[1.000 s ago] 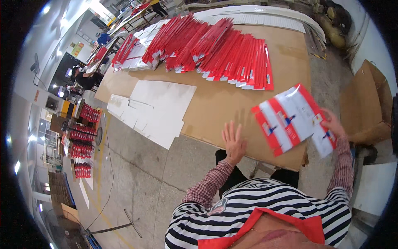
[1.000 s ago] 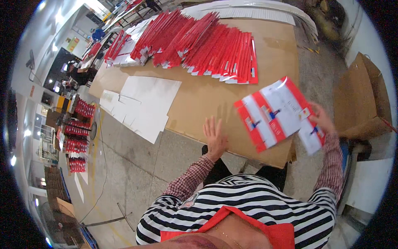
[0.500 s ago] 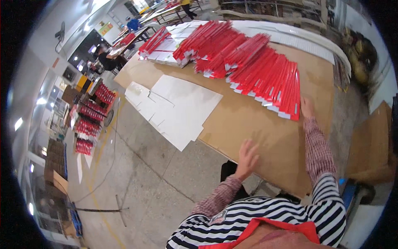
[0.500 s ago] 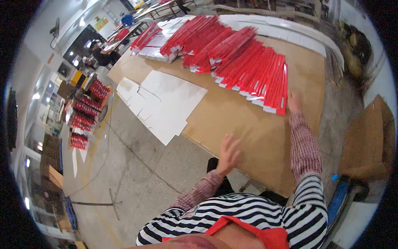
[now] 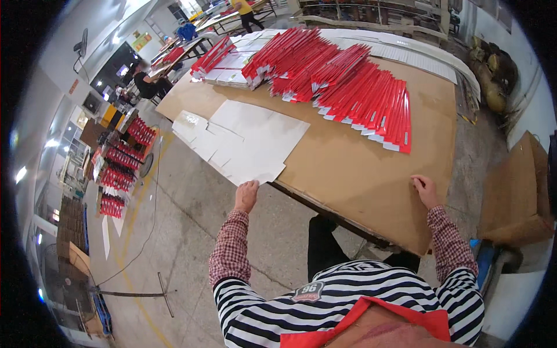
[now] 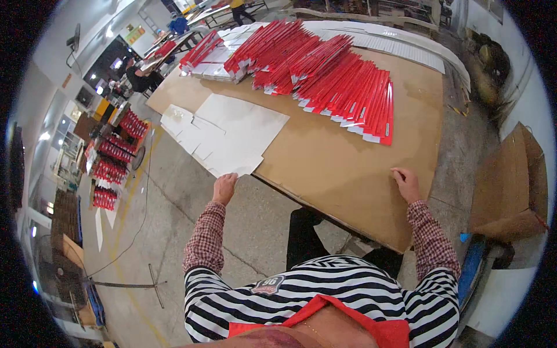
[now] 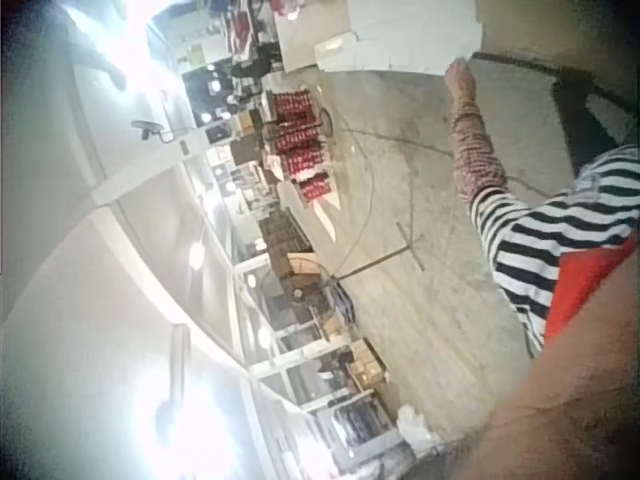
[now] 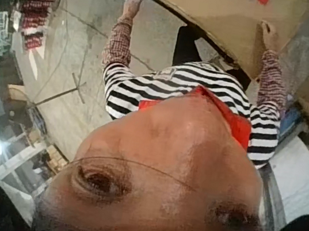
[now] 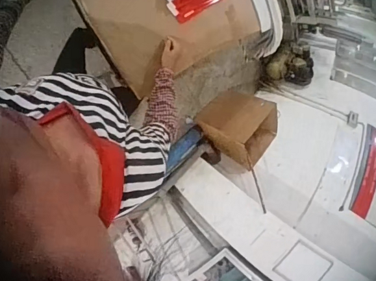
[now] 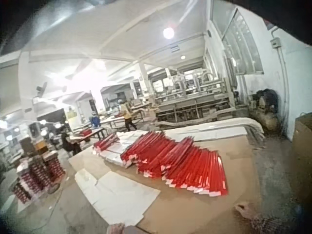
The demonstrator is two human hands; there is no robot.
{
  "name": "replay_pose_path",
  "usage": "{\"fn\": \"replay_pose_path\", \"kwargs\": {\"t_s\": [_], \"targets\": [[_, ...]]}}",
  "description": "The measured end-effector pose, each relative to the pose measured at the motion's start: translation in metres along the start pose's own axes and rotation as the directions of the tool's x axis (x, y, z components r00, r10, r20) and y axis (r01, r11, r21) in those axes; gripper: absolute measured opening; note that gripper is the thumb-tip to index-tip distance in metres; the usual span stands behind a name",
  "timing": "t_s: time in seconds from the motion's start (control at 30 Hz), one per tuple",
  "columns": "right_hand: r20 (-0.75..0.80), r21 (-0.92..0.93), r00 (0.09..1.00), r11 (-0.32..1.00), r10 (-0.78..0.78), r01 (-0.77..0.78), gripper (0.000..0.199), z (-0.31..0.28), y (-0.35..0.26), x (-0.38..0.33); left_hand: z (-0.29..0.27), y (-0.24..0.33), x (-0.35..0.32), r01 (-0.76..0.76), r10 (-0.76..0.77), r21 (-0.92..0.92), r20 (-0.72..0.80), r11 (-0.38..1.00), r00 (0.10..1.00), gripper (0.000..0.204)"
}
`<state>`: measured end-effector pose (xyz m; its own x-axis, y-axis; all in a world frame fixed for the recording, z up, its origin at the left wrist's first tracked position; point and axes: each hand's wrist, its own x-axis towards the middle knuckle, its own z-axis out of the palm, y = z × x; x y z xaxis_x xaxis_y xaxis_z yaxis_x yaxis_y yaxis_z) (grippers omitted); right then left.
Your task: The person repeatedly picks up a flat white paper sheet and a red printed paper sheet from a table. They fold the white sheet around the red sheet to form a small packet and place it on a growing stack. The process is repeated continuously throughout the video.
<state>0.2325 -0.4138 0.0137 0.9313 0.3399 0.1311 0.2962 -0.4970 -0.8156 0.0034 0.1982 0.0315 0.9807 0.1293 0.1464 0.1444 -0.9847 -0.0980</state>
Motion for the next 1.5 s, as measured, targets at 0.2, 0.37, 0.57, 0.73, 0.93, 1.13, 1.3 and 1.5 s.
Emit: {"fn": "replay_pose_path", "kwargs": {"t_s": [0.2,0.37,0.57,0.73,0.93,1.13,1.3,1.5], "targets": [[-0.029,-0.212,0.779,0.766,-0.626,0.607,0.031,0.013,-0.13,-0.043,-0.105,0.147,0.01,-0.406,0.416,-0.134,0.065,0.904,0.907,0.025],[0.439,-0.23,0.621,0.587,-0.65,0.777,0.024,0.008,-0.113,-0.11,-0.131,0.356,-0.024,-0.709,0.701,-0.466,-0.23,0.529,0.675,0.026],[0.096,-0.539,0.906,0.743,-0.413,0.396,0.028,-0.085,-0.035,-0.199,-0.076,0.371,-0.039,-0.613,0.715,-0.385,0.23,0.689,0.66,0.114],[0.127,-0.169,0.991,0.983,-0.044,0.066,0.051,-0.108,0.007,-0.208,-0.029,0.396,0.001,-0.632,0.712,-0.574,-0.118,0.52,0.692,0.022],[-0.251,-0.384,0.968,0.916,0.02,-0.118,0.062,-0.074,-0.006,-0.164,-0.02,0.443,0.014,-0.261,0.415,-0.661,0.084,0.703,0.906,0.039],[0.121,-0.347,0.93,0.864,-0.346,0.366,0.066,-0.028,-0.015,-0.162,-0.05,0.429,-0.031,-0.679,0.646,-0.345,-0.223,0.648,0.73,0.076],[0.24,-0.309,0.927,0.882,-0.288,0.355,0.061,-0.029,-0.025,-0.156,-0.026,0.353,-0.012,-0.38,0.497,-0.701,-0.043,0.603,0.867,0.065],[0.292,-0.377,0.924,0.858,-0.247,0.348,0.06,-0.03,-0.022,-0.153,-0.013,0.369,0.005,-0.244,0.334,-0.616,0.033,0.749,0.942,0.048]]}}
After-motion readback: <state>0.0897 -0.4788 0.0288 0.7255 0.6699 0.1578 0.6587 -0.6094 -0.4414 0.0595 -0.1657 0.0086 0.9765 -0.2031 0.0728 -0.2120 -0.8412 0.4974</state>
